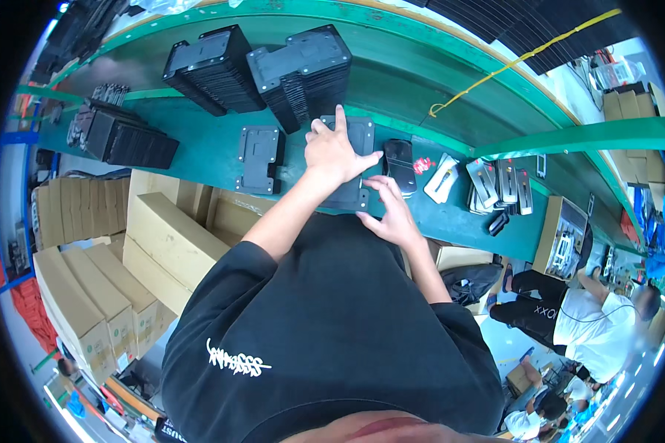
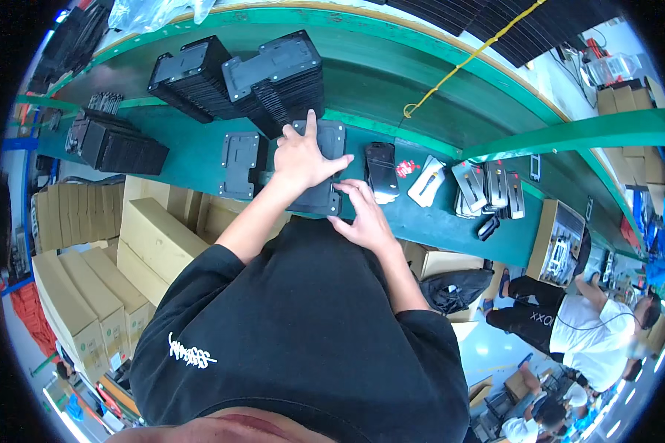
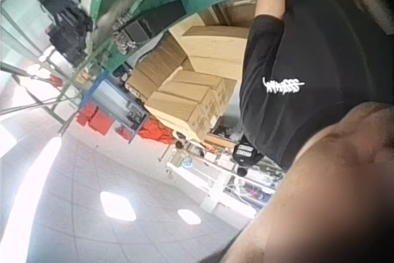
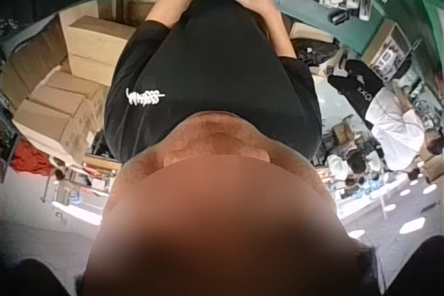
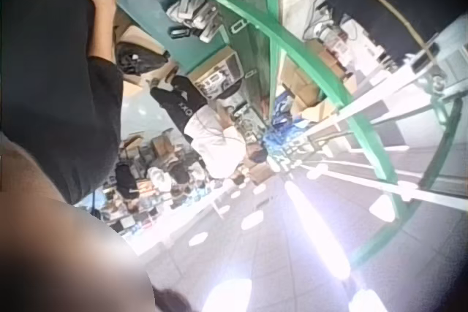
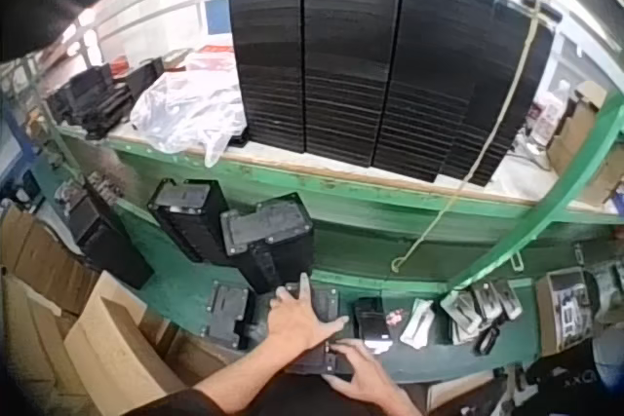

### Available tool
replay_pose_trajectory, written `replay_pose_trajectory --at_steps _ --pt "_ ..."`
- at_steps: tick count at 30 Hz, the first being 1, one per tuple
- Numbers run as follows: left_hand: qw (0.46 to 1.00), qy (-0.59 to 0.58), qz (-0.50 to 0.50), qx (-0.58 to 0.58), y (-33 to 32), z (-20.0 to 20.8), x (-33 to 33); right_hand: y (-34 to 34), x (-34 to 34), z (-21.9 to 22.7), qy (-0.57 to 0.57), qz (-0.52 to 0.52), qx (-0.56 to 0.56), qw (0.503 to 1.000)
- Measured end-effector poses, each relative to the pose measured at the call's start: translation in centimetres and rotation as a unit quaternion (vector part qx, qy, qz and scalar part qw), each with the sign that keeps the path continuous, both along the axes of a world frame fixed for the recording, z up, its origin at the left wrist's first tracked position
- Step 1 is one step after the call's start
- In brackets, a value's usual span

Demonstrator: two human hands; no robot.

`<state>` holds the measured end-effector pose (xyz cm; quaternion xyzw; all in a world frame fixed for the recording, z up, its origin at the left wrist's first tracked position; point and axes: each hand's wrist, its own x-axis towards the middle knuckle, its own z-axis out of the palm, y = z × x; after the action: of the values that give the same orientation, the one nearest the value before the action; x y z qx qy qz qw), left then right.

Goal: Assembling and inspecting electronic housings and components on a factory production line.

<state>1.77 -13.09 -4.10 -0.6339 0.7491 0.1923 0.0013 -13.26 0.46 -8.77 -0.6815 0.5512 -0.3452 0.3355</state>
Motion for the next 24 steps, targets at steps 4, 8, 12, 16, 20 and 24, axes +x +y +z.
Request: replay_pose_trajectory --at_steps 4,8,12,16,20,24 --pt "0.986 -0.156 -0.039 -0.053 0.2 -1.4 -2.1 1.1 0.6 -2.1 -0.027 -0.018 0.032 0.999" --pt "0.978 -0.198 -0.054 0.031 0.2 -0.9 -2.4 0.9 -0.1 -1.5 0.019 -0.026 0.052 0.998" --pt "0.977 -0.209 -0.034 -0.015 1.0 -1.6 -2.4 0.8 -0.2 -1.9 0.046 -0.013 0.029 0.998" --pt "0.983 -0.174 -0.043 -0.038 0.3 -2.0 -0.9 1.1 0.3 -2.5 0.045 -0.025 0.057 0.997" --pt "0.965 0.222 0.04 0.133 -3.6 -4.3 7.9 1.2 0.0 -2.9 0.016 -0.033 0.048 0.998" --pt "0.994 0.079 0.013 0.076 -3.7 -7.9 15.5 -0.9 -0.5 -1.0 0.043 0.0 0.052 0.998"
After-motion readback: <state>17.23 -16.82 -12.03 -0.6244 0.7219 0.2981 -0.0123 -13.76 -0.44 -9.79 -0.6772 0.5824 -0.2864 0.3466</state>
